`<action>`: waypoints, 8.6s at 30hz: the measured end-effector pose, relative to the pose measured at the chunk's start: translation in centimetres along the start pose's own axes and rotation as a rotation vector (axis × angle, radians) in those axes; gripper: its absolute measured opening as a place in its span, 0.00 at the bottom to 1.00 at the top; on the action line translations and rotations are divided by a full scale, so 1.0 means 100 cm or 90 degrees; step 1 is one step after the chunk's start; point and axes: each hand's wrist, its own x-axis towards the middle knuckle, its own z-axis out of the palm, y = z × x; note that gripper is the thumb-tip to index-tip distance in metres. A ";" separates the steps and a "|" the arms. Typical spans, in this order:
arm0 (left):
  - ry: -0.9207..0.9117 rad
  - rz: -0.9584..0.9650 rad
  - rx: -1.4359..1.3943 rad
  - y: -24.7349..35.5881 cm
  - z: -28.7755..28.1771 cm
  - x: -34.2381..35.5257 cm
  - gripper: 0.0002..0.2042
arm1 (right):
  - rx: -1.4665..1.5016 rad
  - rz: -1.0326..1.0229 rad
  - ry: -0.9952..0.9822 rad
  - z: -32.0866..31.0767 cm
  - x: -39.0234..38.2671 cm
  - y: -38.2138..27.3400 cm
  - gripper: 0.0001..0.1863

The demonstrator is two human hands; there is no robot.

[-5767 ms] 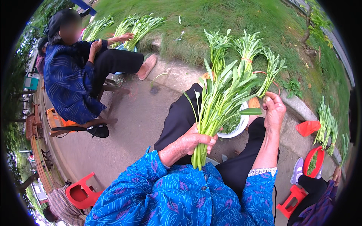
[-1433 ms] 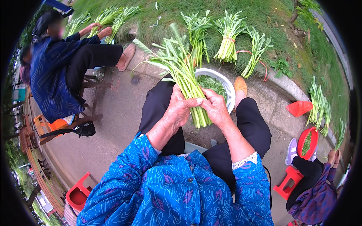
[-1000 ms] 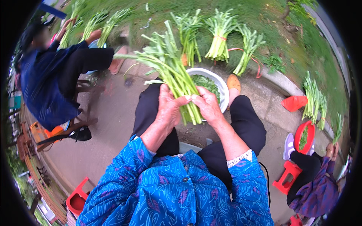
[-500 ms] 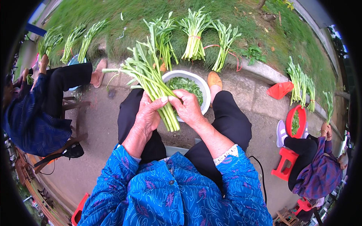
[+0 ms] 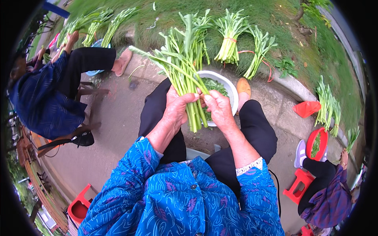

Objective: The person sorts and cleans bunches of leafy green vegetables by hand, removing individual leaves and placing them into a white bowl while sitting outdoors.

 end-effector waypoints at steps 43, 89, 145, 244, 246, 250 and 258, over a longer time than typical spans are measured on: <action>0.059 -0.128 -0.019 0.006 -0.011 0.036 0.20 | 0.133 -0.099 0.417 -0.240 0.099 -0.042 0.14; 0.158 -0.261 -0.040 0.022 -0.008 0.037 0.22 | -1.076 -0.082 0.059 -0.240 0.268 0.114 0.13; 0.148 -0.274 -0.022 0.016 -0.006 0.035 0.21 | -0.418 0.018 0.492 -0.301 0.253 0.118 0.09; -0.147 -0.035 0.048 -0.019 -0.010 0.031 0.35 | -0.263 0.061 -0.009 -0.027 0.051 -0.016 0.21; -0.154 0.002 0.106 -0.021 -0.007 0.031 0.38 | -0.287 0.040 -0.011 -0.026 0.051 -0.016 0.18; -0.155 -0.014 0.085 -0.015 -0.002 0.030 0.41 | -0.119 0.042 0.008 -0.022 0.050 -0.018 0.14; -0.121 -0.064 -0.010 -0.012 -0.004 0.031 0.38 | 0.101 0.166 0.016 -0.022 0.056 -0.020 0.12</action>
